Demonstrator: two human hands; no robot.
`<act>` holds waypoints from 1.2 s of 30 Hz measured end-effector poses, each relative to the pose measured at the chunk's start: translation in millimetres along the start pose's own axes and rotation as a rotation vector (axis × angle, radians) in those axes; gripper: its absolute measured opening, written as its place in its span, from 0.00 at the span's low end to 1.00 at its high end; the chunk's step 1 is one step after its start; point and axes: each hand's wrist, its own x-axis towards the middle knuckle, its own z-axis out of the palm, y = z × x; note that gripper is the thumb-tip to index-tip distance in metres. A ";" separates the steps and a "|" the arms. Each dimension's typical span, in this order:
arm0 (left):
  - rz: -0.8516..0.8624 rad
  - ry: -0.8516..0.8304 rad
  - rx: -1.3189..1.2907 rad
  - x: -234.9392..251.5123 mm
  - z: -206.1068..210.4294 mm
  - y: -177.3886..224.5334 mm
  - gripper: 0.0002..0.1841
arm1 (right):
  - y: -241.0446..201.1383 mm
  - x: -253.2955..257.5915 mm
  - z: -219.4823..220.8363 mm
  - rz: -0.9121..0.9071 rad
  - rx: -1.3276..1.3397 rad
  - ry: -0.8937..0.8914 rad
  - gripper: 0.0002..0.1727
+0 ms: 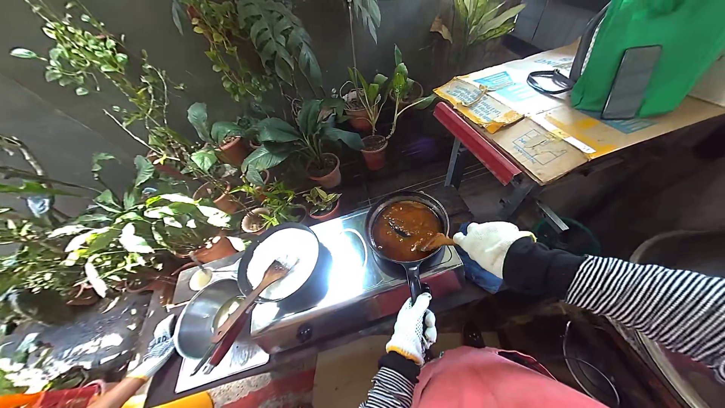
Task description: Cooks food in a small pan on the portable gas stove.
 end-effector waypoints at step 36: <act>0.000 0.023 0.009 -3.3 -10.9 6.4 0.17 | -19.3 2.5 6.2 0.007 0.035 -0.038 0.29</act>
